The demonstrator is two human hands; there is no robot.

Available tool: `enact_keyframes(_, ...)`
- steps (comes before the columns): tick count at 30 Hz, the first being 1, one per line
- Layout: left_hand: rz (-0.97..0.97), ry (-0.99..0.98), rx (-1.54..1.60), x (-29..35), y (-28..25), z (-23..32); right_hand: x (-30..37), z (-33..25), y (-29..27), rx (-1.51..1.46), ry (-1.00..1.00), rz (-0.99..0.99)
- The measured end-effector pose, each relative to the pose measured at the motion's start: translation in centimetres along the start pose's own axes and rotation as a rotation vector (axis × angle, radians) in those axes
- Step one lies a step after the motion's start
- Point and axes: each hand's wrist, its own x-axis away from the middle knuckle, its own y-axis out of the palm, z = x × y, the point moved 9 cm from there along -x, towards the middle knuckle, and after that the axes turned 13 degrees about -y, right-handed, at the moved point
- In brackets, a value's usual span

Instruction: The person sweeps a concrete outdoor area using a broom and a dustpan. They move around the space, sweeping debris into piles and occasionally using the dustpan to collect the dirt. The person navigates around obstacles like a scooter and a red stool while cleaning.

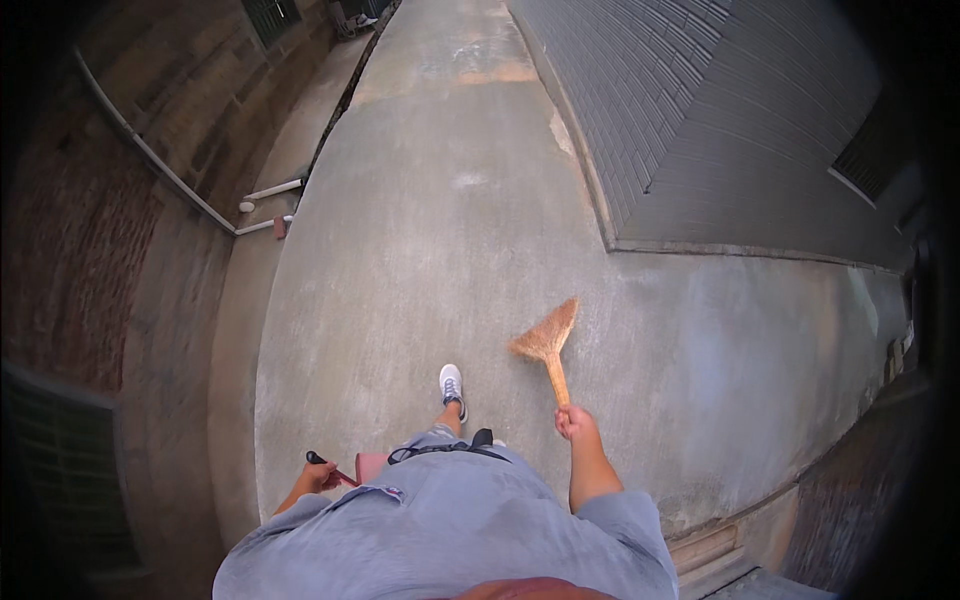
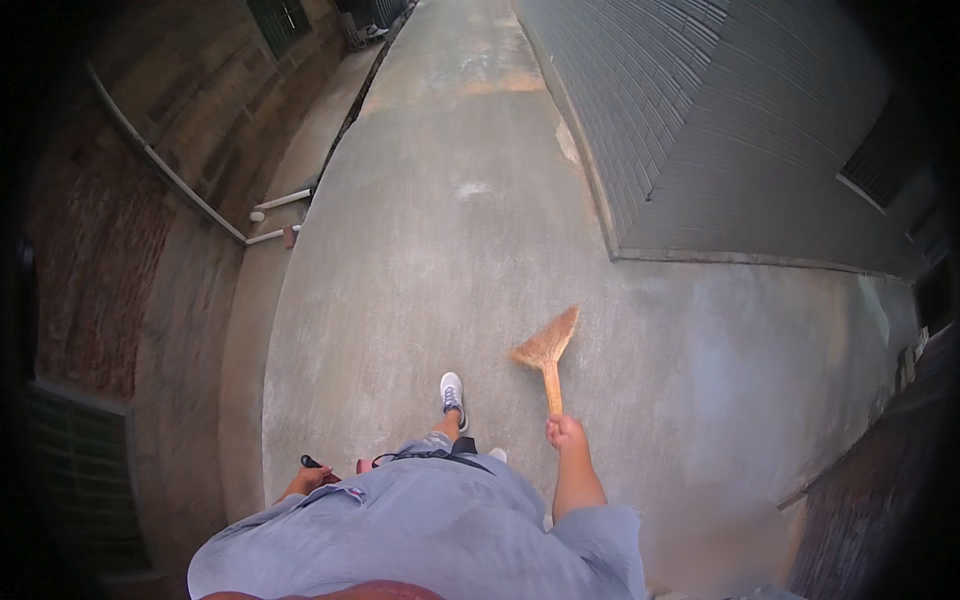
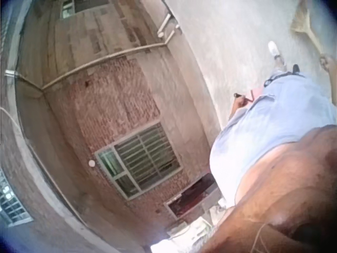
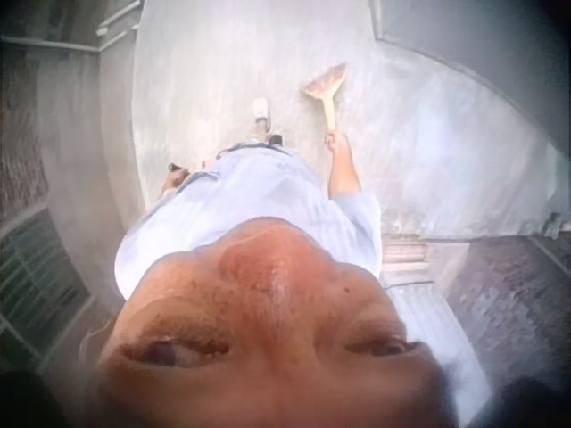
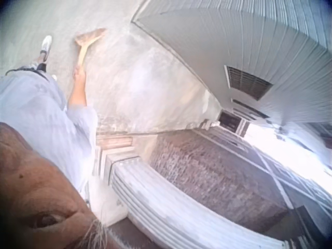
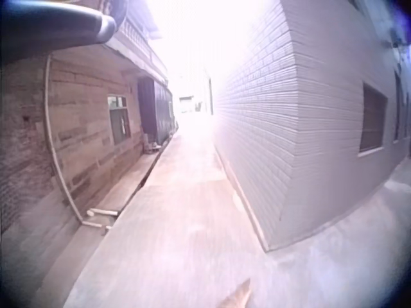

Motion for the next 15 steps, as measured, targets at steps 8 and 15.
enact_keyframes(8,-0.186,0.119,-0.311,2.4,12.0,23.0,0.4,-0.1,-8.3,0.276,0.096,0.238)
enact_keyframes(15,-0.288,0.360,-0.451,-9.9,16.6,38.5,3.9,4.3,-14.8,-0.028,0.165,0.539)
